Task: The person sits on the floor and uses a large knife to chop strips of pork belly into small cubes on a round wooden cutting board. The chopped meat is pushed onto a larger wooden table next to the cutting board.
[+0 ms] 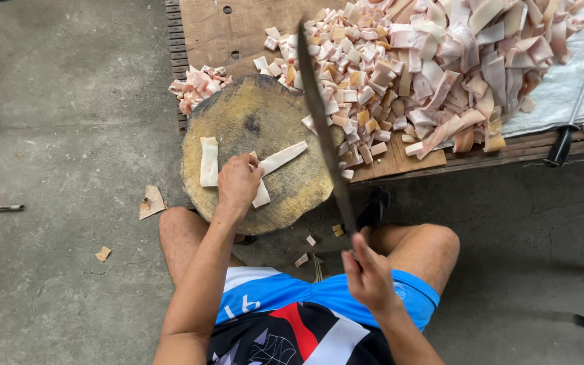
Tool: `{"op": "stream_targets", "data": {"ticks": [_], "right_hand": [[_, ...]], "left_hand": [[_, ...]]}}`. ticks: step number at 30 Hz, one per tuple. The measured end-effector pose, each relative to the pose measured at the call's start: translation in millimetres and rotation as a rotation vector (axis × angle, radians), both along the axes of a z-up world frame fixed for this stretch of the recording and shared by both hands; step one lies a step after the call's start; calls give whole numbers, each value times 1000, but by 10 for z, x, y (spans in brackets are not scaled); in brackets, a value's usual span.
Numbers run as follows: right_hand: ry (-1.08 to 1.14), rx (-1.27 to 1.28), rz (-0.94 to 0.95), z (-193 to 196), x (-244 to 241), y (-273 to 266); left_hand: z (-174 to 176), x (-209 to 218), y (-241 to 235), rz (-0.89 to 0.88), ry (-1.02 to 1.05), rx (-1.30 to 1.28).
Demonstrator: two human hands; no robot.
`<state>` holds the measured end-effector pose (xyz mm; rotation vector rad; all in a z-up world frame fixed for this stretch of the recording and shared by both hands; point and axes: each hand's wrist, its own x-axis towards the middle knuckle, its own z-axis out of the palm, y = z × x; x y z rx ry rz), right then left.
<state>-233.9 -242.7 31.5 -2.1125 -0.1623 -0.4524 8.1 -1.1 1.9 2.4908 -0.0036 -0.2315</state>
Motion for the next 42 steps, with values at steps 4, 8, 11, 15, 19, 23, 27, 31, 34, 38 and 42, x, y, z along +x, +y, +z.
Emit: {"op": "stream_targets", "data": {"ticks": [4, 8, 11, 15, 19, 23, 27, 31, 34, 38, 42], "right_hand": [[526, -115, -97, 5, 237, 198], [626, -64, -154, 199, 351, 117], [283, 20, -80, 422, 128, 147], [93, -14, -23, 265, -7, 146], [165, -213, -21, -93, 200, 296], [509, -111, -55, 28, 257, 227], [371, -17, -52, 308, 219, 138], [202, 65, -8, 184, -151, 284], [363, -6, 19, -96, 9, 446], [395, 29, 16, -18, -45, 419], [512, -50, -176, 139, 57, 261]], "left_hand": [[-113, 107, 39, -6, 36, -43], [-274, 84, 117, -107, 4, -112], [-100, 296, 91, -96, 65, -215], [-57, 96, 104, -58, 159, -221], [-46, 140, 88, -54, 183, -206], [-24, 159, 137, -69, 65, -215], [-58, 200, 116, -143, 26, -193], [-91, 78, 150, -114, 73, -236], [-32, 116, 147, -107, 150, -171], [54, 101, 122, -136, 14, -150], [190, 64, -128, -67, 109, -281]]}}
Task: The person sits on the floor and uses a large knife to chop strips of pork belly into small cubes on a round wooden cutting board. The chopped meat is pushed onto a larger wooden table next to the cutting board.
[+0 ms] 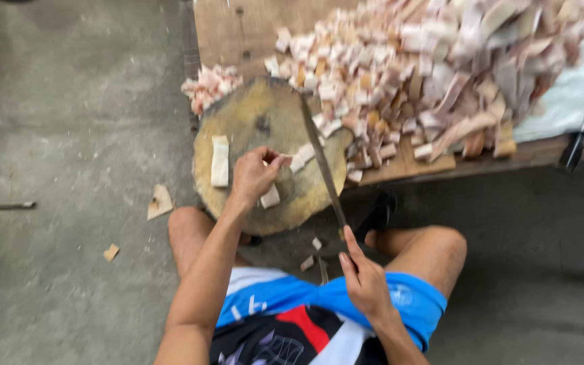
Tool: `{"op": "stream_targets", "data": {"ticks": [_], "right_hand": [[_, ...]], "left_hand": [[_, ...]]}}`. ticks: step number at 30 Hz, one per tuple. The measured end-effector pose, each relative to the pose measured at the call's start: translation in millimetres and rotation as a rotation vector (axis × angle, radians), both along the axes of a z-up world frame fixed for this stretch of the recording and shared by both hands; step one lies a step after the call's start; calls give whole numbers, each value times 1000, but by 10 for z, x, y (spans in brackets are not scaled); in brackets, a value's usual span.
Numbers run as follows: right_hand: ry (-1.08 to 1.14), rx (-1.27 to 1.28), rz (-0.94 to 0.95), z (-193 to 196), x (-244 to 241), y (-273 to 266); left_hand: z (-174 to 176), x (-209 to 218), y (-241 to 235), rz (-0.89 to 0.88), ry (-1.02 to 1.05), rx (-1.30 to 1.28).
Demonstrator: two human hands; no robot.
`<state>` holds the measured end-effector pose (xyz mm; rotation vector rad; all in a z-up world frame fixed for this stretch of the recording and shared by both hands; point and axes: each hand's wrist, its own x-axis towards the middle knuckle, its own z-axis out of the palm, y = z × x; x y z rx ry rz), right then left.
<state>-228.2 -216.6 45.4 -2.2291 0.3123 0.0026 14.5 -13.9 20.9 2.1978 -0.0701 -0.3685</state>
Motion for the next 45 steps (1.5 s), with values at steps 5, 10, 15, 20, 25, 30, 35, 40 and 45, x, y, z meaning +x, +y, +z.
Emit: {"op": "stream_targets", "data": {"ticks": [5, 10, 15, 20, 25, 30, 35, 40, 45], "right_hand": [[-18, 62, -96, 161, -141, -85], [-12, 57, 75, 46, -133, -56], [-97, 28, 168, -280, 138, -45], [202, 113, 37, -255, 180, -140], [165, 358, -25, -62, 182, -154], [-186, 189, 144, 286, -84, -154], [-625, 199, 303, 232, -175, -31], [-216, -83, 180, -224, 49, 256], [-152, -15, 138, 15, 10, 150]], "left_hand": [[67, 219, -228, 16, -312, -232], [209, -316, 19, 3, -299, 423], [-42, -519, 92, 101, -294, 504], [-50, -456, 369, 92, 15, 81], [-111, -246, 332, 90, 455, -467], [-249, -428, 397, 204, 306, -339], [-326, -578, 477, 233, 294, -375], [-308, -591, 471, 251, 288, -430], [-202, -699, 529, 256, 260, -349]]}}
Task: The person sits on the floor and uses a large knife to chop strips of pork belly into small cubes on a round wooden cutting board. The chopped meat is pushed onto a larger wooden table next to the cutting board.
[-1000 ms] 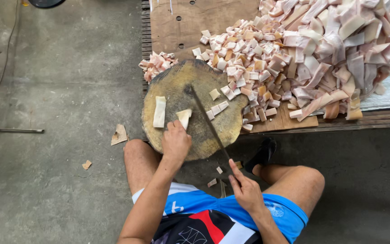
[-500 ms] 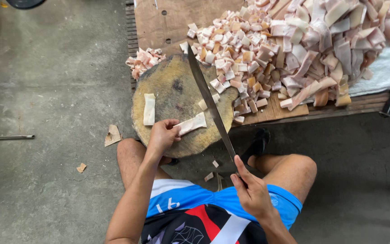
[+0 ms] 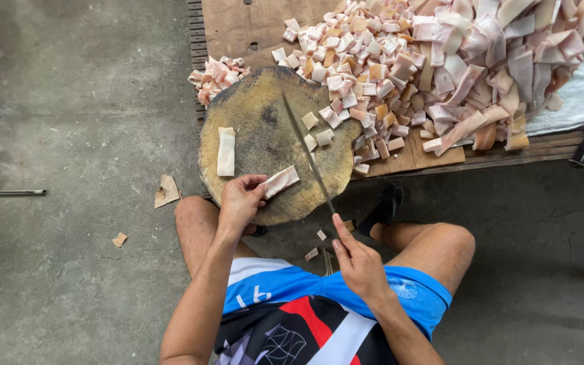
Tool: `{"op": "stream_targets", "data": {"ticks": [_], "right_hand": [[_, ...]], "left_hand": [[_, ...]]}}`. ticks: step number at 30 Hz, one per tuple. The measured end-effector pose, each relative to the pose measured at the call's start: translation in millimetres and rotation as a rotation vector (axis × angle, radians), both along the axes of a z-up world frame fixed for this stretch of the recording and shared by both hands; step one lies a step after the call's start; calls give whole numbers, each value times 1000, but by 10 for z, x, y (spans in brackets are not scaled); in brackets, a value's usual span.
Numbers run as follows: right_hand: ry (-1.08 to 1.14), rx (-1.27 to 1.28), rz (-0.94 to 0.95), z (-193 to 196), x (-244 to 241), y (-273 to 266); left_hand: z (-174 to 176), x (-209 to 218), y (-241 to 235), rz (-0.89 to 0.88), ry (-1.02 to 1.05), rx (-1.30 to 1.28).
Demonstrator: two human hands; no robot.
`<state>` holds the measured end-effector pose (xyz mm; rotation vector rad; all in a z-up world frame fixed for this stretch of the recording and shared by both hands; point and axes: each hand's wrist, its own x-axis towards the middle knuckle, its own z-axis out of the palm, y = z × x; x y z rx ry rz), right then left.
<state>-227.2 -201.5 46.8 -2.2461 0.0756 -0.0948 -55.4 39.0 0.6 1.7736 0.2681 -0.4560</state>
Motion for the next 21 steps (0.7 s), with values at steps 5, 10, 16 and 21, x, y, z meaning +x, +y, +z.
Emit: {"op": "stream_targets", "data": {"ticks": [5, 10, 16, 21], "right_hand": [[-68, 107, -4, 255, -120, -228], [-128, 110, 98, -107, -150, -3], [-117, 0, 134, -192, 263, 40], [66, 119, 14, 188, 29, -58]], "left_hand": [[-45, 114, -27, -22, -26, -63], [-57, 102, -17, -17, -34, -73], [-83, 236, -31, -18, -139, 19], [-174, 110, -137, 2, -103, -79]]}}
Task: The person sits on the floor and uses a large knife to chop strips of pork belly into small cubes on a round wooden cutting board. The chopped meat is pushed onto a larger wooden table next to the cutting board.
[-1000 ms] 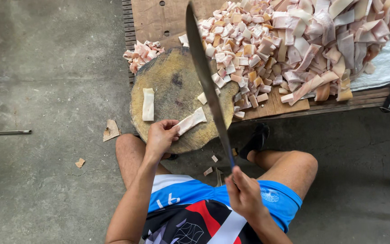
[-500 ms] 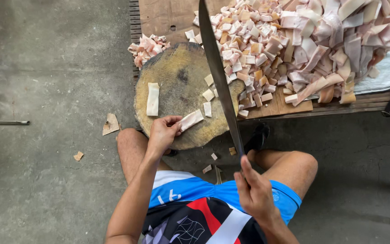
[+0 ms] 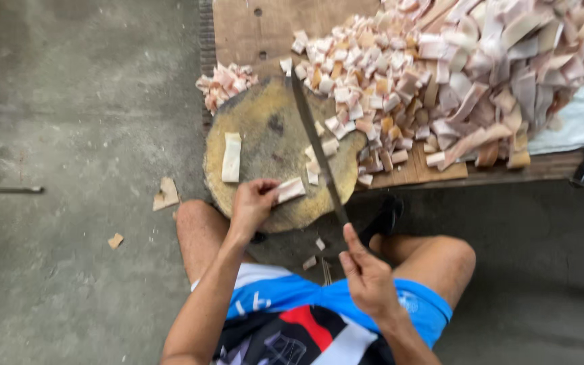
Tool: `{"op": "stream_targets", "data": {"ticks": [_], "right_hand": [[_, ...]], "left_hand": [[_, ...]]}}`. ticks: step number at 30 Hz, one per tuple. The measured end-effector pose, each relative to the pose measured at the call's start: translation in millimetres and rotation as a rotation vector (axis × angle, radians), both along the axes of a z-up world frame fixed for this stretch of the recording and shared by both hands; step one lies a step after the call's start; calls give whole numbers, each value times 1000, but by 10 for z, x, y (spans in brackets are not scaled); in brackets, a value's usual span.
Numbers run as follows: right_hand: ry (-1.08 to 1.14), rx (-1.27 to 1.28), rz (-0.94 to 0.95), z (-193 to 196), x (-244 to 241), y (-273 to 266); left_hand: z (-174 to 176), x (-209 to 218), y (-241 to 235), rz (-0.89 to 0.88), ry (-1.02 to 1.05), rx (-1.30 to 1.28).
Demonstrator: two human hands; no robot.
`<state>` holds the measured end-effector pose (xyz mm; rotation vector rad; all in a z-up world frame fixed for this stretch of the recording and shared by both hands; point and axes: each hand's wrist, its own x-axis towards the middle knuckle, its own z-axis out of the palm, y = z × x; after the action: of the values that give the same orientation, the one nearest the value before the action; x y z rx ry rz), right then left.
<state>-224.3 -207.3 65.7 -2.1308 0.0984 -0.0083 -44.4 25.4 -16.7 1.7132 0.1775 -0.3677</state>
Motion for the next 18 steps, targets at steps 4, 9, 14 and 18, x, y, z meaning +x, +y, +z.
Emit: {"op": "stream_targets", "data": {"ticks": [4, 9, 14, 18], "right_hand": [[-220, -15, 55, -88, -199, -28], [-65, -137, 93, -429, -31, 283], [312, -13, -14, -78, 293, 149], [-318, 106, 102, 207, 6, 57]], "left_hand": [[117, -28, -36, 5, -1, 115], [173, -24, -37, -26, -44, 188], [87, 62, 15, -22, -338, 289], [95, -172, 84, 68, -129, 120]]}}
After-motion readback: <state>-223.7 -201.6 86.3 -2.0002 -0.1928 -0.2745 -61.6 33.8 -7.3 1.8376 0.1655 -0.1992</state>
